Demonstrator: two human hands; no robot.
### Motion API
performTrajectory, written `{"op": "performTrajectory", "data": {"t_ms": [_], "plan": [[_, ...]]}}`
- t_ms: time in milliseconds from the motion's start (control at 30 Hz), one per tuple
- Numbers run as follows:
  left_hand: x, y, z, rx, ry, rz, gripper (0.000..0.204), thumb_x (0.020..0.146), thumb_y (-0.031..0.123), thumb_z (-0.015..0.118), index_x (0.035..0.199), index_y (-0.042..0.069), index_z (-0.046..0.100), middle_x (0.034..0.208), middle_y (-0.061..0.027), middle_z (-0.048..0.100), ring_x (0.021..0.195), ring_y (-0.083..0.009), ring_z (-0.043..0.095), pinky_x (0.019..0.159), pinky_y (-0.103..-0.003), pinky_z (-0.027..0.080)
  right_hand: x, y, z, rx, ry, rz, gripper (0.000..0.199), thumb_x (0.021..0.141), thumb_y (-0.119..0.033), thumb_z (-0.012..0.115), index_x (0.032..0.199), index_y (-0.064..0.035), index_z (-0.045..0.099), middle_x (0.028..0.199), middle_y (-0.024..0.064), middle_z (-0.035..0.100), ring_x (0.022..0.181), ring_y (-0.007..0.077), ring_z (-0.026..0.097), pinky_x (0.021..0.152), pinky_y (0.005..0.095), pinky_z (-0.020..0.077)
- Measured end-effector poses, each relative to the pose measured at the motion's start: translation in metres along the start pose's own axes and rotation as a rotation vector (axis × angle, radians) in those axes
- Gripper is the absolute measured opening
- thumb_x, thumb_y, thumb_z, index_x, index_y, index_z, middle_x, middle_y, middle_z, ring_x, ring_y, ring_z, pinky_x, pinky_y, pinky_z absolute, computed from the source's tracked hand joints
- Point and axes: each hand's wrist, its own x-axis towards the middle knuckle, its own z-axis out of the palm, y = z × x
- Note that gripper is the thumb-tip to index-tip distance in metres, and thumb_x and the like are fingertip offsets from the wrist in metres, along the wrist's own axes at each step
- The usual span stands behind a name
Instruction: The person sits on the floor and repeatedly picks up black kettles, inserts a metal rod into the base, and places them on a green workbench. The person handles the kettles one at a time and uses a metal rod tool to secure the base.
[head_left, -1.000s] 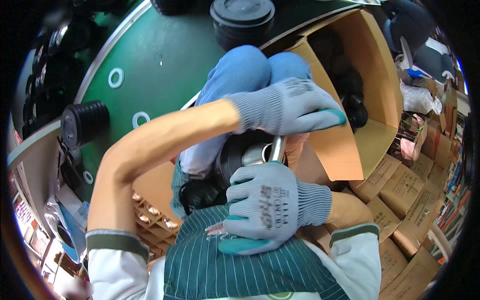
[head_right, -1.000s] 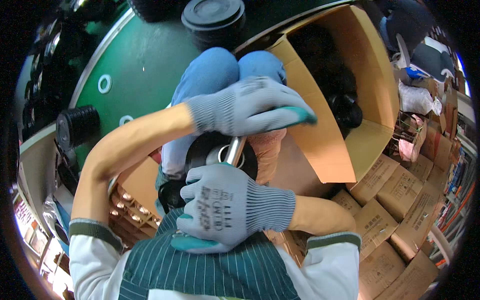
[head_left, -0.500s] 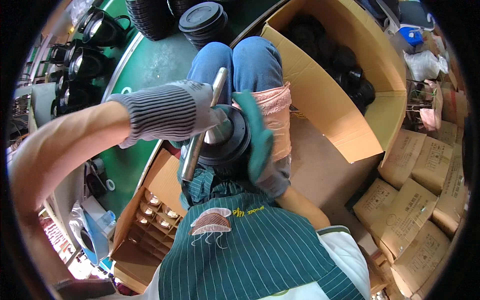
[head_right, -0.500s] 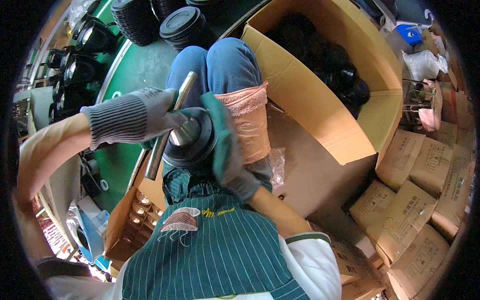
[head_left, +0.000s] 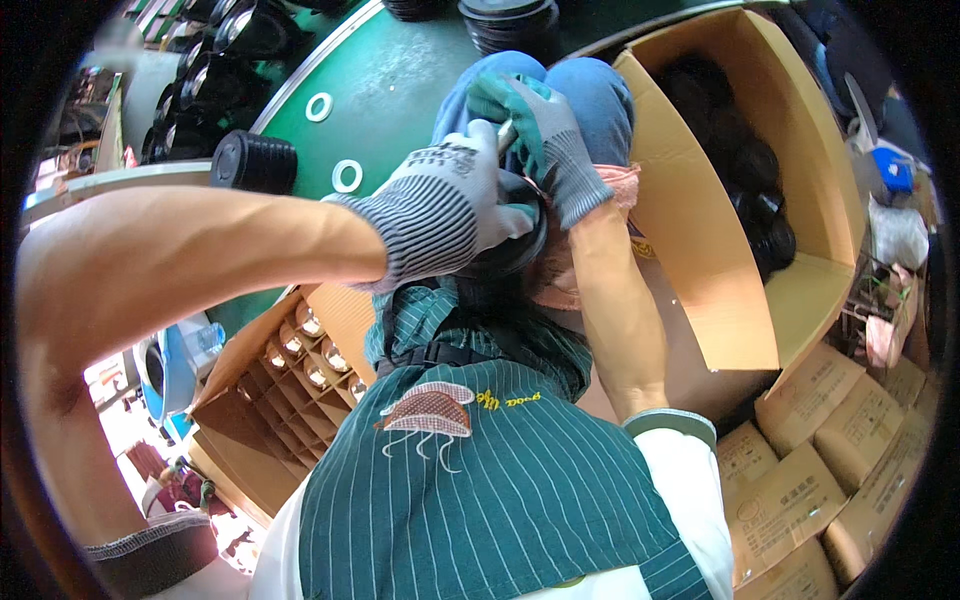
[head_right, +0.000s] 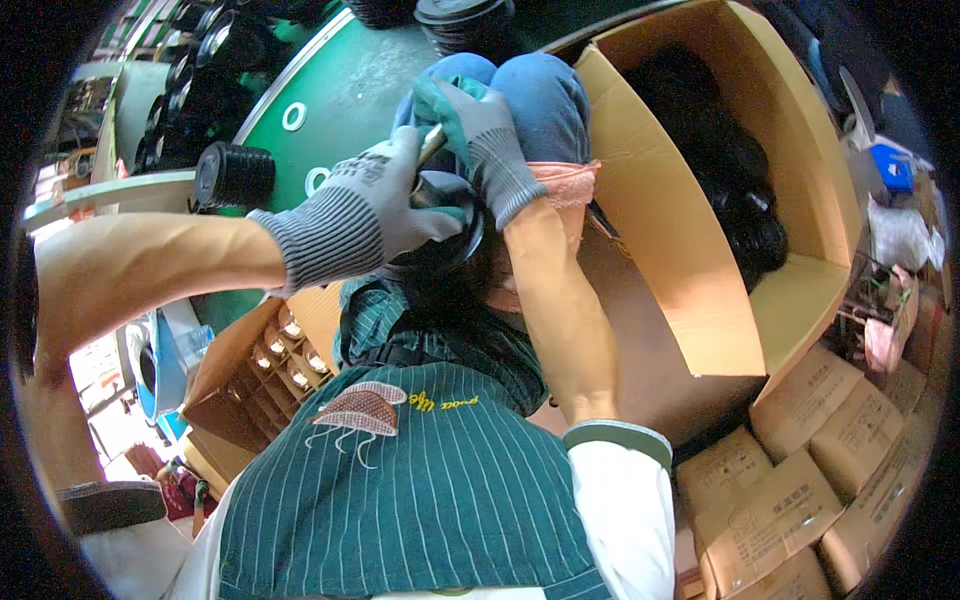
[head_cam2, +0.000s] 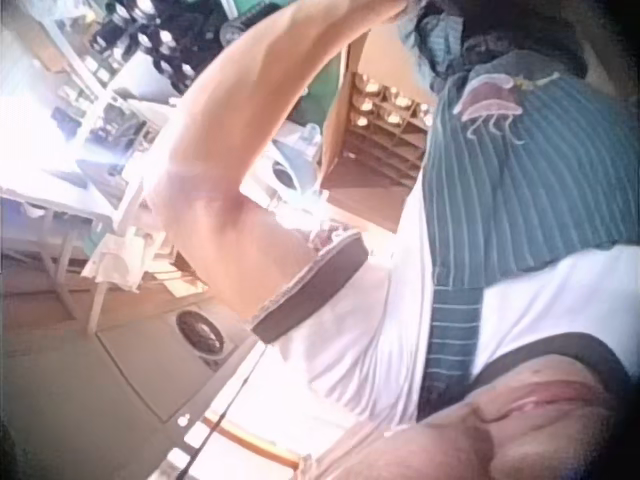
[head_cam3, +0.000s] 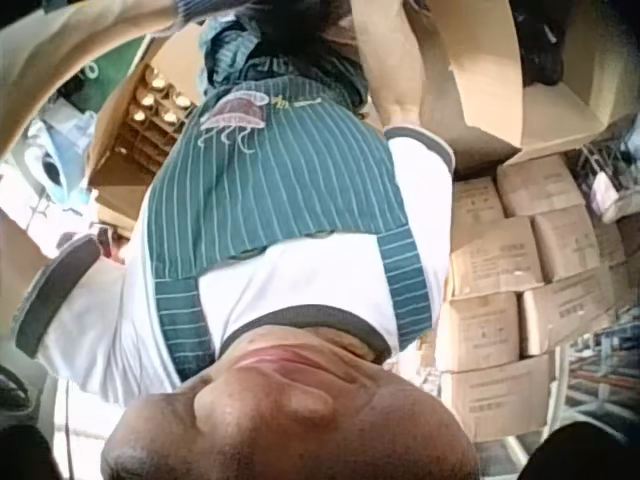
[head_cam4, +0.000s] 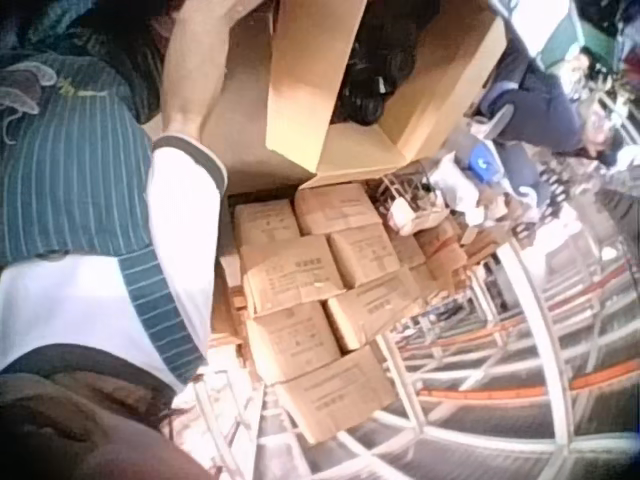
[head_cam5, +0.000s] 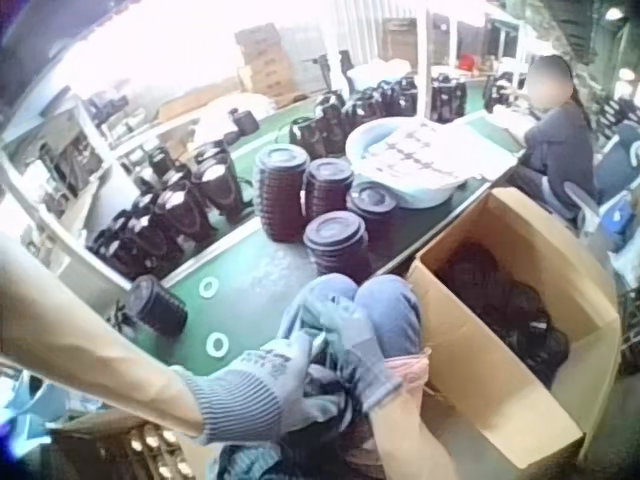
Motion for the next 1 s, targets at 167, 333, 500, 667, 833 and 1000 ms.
{"op": "performTrajectory", "data": {"t_ms": [167, 333, 500, 667, 833, 1000], "plan": [[0.007, -0.016, 0.001, 0.018, -0.054, 0.084, 0.070, 0.086, 0.040, 0.082, 0.126, -0.004, 0.045, 0.118, -0.0291, 0.066, 0.111, -0.0417, 0.068, 0.094, -0.046, 0.056, -0.005, 0.028, -0.010, 0.163, 0.143, -0.058, 0.029, 0.101, -0.028, 0.070, 0.102, 0.0004, 0.076, 0.091, 0.0032, 0.075, 0.071, 0.0092, 0.064, 0.066, 0.0262, 0.0508], [0.007, -0.032, 0.013, -0.004, 0.048, 0.307, 0.074, 0.082, 0.034, 0.085, 0.133, -0.003, 0.045, 0.111, -0.0247, 0.065, 0.105, -0.0384, 0.069, 0.091, -0.045, 0.056, -0.016, 0.044, -0.025, 0.084, 0.219, -0.237, 0.034, 0.100, -0.029, 0.071, 0.112, 0.0025, 0.072, 0.094, 0.0103, 0.076, 0.080, 0.0177, 0.073, 0.073, 0.0314, 0.0597], [0.023, -0.065, 0.022, -0.091, 0.091, 0.706, 0.079, 0.081, 0.027, 0.085, 0.144, 0.002, 0.043, 0.104, -0.0166, 0.068, 0.095, -0.0327, 0.071, 0.085, -0.040, 0.057, -0.072, 0.029, -0.001, -0.097, 0.297, -0.414, 0.043, 0.105, -0.032, 0.061, 0.128, 0.0047, 0.065, 0.106, 0.0123, 0.074, 0.090, 0.0191, 0.071, 0.084, 0.0327, 0.0571], [0.042, -0.078, 0.005, 0.024, 0.022, 1.040, 0.080, 0.081, 0.034, 0.085, 0.142, 0.002, 0.043, 0.115, -0.0179, 0.061, 0.102, -0.0349, 0.071, 0.089, -0.042, 0.060, -0.099, 0.030, -0.002, -0.323, 0.205, -0.752, 0.045, 0.108, -0.032, 0.056, 0.135, 0.0047, 0.058, 0.116, 0.0143, 0.069, 0.104, 0.0207, 0.067, 0.095, 0.0350, 0.0553], [0.047, -0.082, -0.007, 0.086, 0.018, 1.156, 0.070, 0.080, 0.045, 0.086, 0.125, 0.004, 0.050, 0.111, -0.0161, 0.063, 0.102, -0.0335, 0.070, 0.083, -0.042, 0.060, -0.125, 0.017, 0.025, -0.234, 0.346, -0.690, 0.039, 0.106, -0.028, 0.059, 0.128, 0.0043, 0.057, 0.111, 0.0132, 0.065, 0.097, 0.0201, 0.065, 0.093, 0.0356, 0.0548], [0.036, -0.082, -0.020, -0.239, 0.268, 0.813, 0.067, 0.080, 0.033, 0.088, 0.130, 0.001, 0.057, 0.108, -0.0190, 0.071, 0.097, -0.0344, 0.072, 0.089, -0.041, 0.057, -0.129, 0.000, -0.004, -0.524, 0.156, -0.429, 0.076, 0.092, -0.043, 0.076, 0.148, -0.0019, 0.046, 0.142, 0.0190, 0.051, 0.134, 0.0305, 0.047, 0.113, 0.0452, 0.0409]]}}
